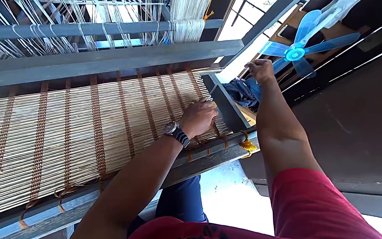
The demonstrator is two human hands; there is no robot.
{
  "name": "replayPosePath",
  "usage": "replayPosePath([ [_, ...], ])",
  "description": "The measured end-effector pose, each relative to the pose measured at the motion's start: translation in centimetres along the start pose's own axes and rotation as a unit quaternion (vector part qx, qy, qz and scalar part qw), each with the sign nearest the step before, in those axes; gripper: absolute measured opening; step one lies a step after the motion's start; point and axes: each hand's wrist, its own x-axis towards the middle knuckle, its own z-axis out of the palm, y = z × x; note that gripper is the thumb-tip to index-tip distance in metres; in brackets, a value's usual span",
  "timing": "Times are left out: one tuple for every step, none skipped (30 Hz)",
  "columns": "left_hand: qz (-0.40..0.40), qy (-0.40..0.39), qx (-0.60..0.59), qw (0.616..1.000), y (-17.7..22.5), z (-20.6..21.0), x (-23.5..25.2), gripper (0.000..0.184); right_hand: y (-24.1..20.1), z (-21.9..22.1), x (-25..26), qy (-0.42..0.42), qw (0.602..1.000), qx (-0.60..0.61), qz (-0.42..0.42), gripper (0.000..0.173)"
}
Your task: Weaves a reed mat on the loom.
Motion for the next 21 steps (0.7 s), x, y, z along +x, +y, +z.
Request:
replayPosePath([
  [-0.002, -0.001, 0.001, 1.000, 0.0, 0.0, 0.0, 0.021, 0.1, -0.4, -0.2, -0.011, 1.000, -0.024, -0.003, 0.031],
  [-0.002, 0.000, 0.002, 1.000, 0.0, 0.1, 0.0, 0.021, 0.3, -0.9, -0.4, -0.039, 0.998, -0.050, -0.002, 0.032],
  [-0.003, -0.002, 0.002, 1.000, 0.0, 0.1, 0.1, 0.021, 0.3, -1.4, -0.6, -0.081, 0.994, -0.078, 0.006, 0.032],
  [-0.003, -0.003, 0.005, 1.000, 0.0, 0.1, 0.1, 0.021, 0.3, -1.8, -0.7, -0.127, 0.986, -0.103, 0.022, 0.033],
  [-0.002, -0.003, 0.007, 1.000, 0.0, 0.1, 0.1, 0.021, -0.1, -2.2, -0.9, -0.166, 0.977, -0.126, 0.046, 0.034],
  [-0.002, -0.003, 0.007, 1.000, 0.0, 0.1, 0.1, 0.021, -1.0, -2.6, -1.3, -0.198, 0.966, -0.148, 0.071, 0.040],
  [-0.002, -0.004, 0.006, 1.000, 0.1, 0.0, 0.0, 0.021, -1.8, -3.0, -1.6, -0.221, 0.958, -0.166, 0.082, 0.045],
  [-0.003, -0.005, 0.006, 1.000, 0.1, 0.0, 0.1, 0.021, -2.4, -3.3, -1.6, -0.240, 0.951, -0.182, 0.075, 0.049],
  [-0.003, -0.004, 0.007, 1.000, 0.1, 0.0, 0.1, 0.021, -2.8, -3.4, -1.4, -0.257, 0.947, -0.185, 0.056, 0.053],
  [-0.004, -0.004, 0.007, 1.000, 0.1, 0.0, 0.1, 0.021, -3.5, -3.3, -1.4, -0.273, 0.945, -0.176, 0.034, 0.054],
  [-0.006, -0.005, 0.007, 1.000, 0.1, -0.1, 0.1, 0.022, -4.5, -3.0, -1.5, -0.286, 0.946, -0.154, 0.013, 0.054],
  [-0.006, -0.004, 0.008, 1.000, 0.1, 0.0, 0.1, 0.021, -5.4, -2.5, -1.7, -0.298, 0.945, -0.132, -0.011, 0.053],
  [-0.003, 0.000, 0.009, 1.000, 0.0, 0.1, 0.1, 0.020, -6.3, -1.6, -1.9, -0.305, 0.946, -0.106, -0.038, 0.049],
  [0.001, 0.006, 0.010, 1.000, 0.0, 0.3, 0.2, 0.019, -7.2, -0.4, -2.1, -0.310, 0.945, -0.076, -0.072, 0.044],
  [0.003, 0.008, 0.010, 1.000, 0.0, 0.4, 0.2, 0.019, -8.2, 1.0, -2.5, -0.316, 0.943, -0.039, -0.102, 0.040],
  [0.002, 0.009, 0.009, 1.000, 0.0, 0.5, 0.3, 0.019, -8.9, 2.8, -2.5, -0.322, 0.938, -0.001, -0.129, 0.039],
  [0.000, 0.009, 0.009, 1.000, 0.0, 0.5, 0.3, 0.020, -9.3, 4.8, -2.4, -0.328, 0.932, 0.032, -0.151, 0.039],
  [-0.004, 0.005, 0.009, 1.000, 0.0, 0.4, 0.2, 0.020, -9.7, 6.6, -2.4, -0.342, 0.924, 0.053, -0.163, 0.040],
  [-0.006, 0.003, 0.007, 1.000, 0.0, 0.2, 0.2, 0.021, -10.0, 8.3, -2.3, -0.363, 0.914, 0.068, -0.165, 0.041],
  [-0.004, 0.005, 0.005, 1.000, -0.1, 0.2, 0.1, 0.020, -10.2, 9.6, -2.4, -0.385, 0.905, 0.086, -0.158, 0.041],
  [0.000, 0.009, 0.007, 1.000, -0.2, 0.3, 0.1, 0.019, -10.1, 10.6, -2.3, -0.401, 0.899, 0.107, -0.142, 0.039],
])
